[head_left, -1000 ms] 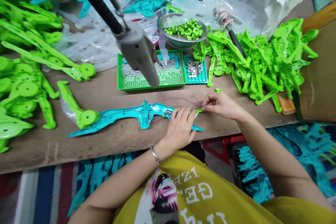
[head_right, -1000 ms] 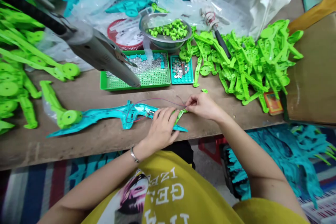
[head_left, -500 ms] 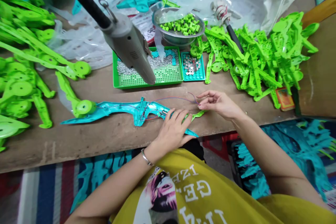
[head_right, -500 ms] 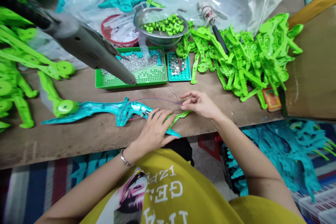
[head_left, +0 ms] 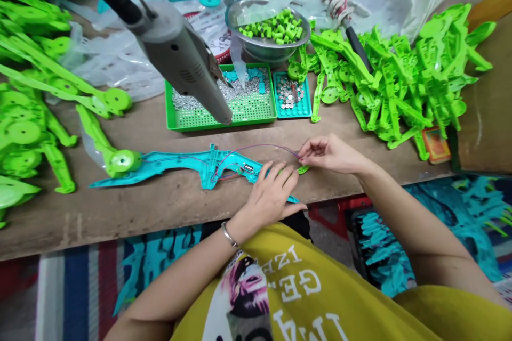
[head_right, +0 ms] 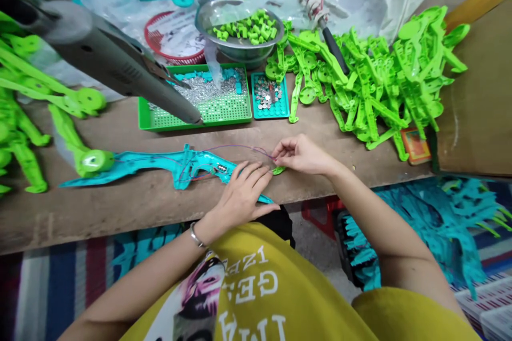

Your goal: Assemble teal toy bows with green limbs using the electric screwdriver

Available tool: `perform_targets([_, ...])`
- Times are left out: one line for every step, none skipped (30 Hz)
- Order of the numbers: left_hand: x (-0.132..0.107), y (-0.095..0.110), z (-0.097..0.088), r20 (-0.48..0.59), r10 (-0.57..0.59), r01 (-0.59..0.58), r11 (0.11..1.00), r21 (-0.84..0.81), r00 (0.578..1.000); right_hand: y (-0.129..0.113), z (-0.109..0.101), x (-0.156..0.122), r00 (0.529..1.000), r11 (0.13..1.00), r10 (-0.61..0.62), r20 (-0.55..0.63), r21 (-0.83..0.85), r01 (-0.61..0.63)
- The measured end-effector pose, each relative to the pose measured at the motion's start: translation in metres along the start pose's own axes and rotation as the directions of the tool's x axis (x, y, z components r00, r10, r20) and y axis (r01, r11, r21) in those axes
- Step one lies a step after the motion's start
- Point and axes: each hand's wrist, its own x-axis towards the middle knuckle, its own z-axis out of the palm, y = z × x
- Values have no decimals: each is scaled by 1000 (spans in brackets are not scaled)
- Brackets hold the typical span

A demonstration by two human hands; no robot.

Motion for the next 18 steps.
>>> perform_targets([0, 0, 0, 0, 0, 0, 1000, -1, 1000, 0, 0, 0, 1000, 998, -23, 7, -63, 23])
perform_targets([0, 0, 0, 3, 1, -1, 1000, 1, 1000, -1, 1, -1, 999, 989, -46, 18, -137, 48])
perform_targets([0, 0, 0, 7, 1, -1, 1000, 7, 1000, -1, 1, -1, 997, 973, -68, 35, -218, 74])
perform_targets([1, 0, 0, 13, 3, -4, 1000, 18, 1000, -2, 2, -2, 995, 951, -85, 56, -293, 98])
perform_targets([1, 0, -1, 17, 8, -8, 1000, 29, 1000, -3, 2, -2, 992, 928, -100, 79, -352, 122])
perform_targets([1, 0, -1, 17, 11, -12, 999, 40, 1000, -3, 2, -3, 988, 909, -114, 99, -391, 145])
perform_targets([1, 0, -1, 12, 14, -15, 999, 47, 1000, -4, 3, -3, 986, 897, -130, 108, -411, 163])
perform_targets([0, 0, -1, 5, 19, -20, 999, 50, 1000, -4, 3, -3, 984, 889, -145, 106, -422, 176])
perform_targets([0, 0, -1, -5, 27, -26, 998, 51, 1000, -4, 3, -4, 983, 885, -159, 97, -427, 185])
perform_targets([0, -1, -1, -14, 34, -34, 998, 52, 999, -4, 3, -4, 982, 882, -169, 87, -431, 190])
perform_targets([-1, -1, -1, -19, 41, -40, 998, 56, 999, -4, 3, -4, 981, 878, -175, 85, -437, 194])
perform_targets([-1, -1, -1, -17, 45, -43, 997, 60, 999, -4, 3, -4, 980, 874, -176, 90, -444, 198])
perform_targets([-1, -1, -1, -12, 46, -45, 997, 61, 999, -5, 3, -4, 979, 871, -176, 101, -448, 202])
perform_targets([-1, -1, -2, -5, 44, -44, 997, 59, 999, -5, 3, -5, 978, 868, -175, 114, -451, 208])
perform_targets([-1, -1, -2, -1, 40, -40, 998, 55, 999, -6, 4, -5, 976, 864, -178, 122, -455, 215])
perform_targets([0, -1, -2, 3, 36, -36, 998, 50, 999, -6, 5, -6, 975, 860, -184, 125, -459, 221])
perform_targets([0, -1, -2, 4, 33, -34, 998, 45, 999, -7, 7, -6, 973, 857, -191, 127, -461, 228])
perform_targets([1, -1, -3, 4, 31, -31, 999, 40, 1000, -7, 9, -7, 971, 855, -199, 129, -461, 236])
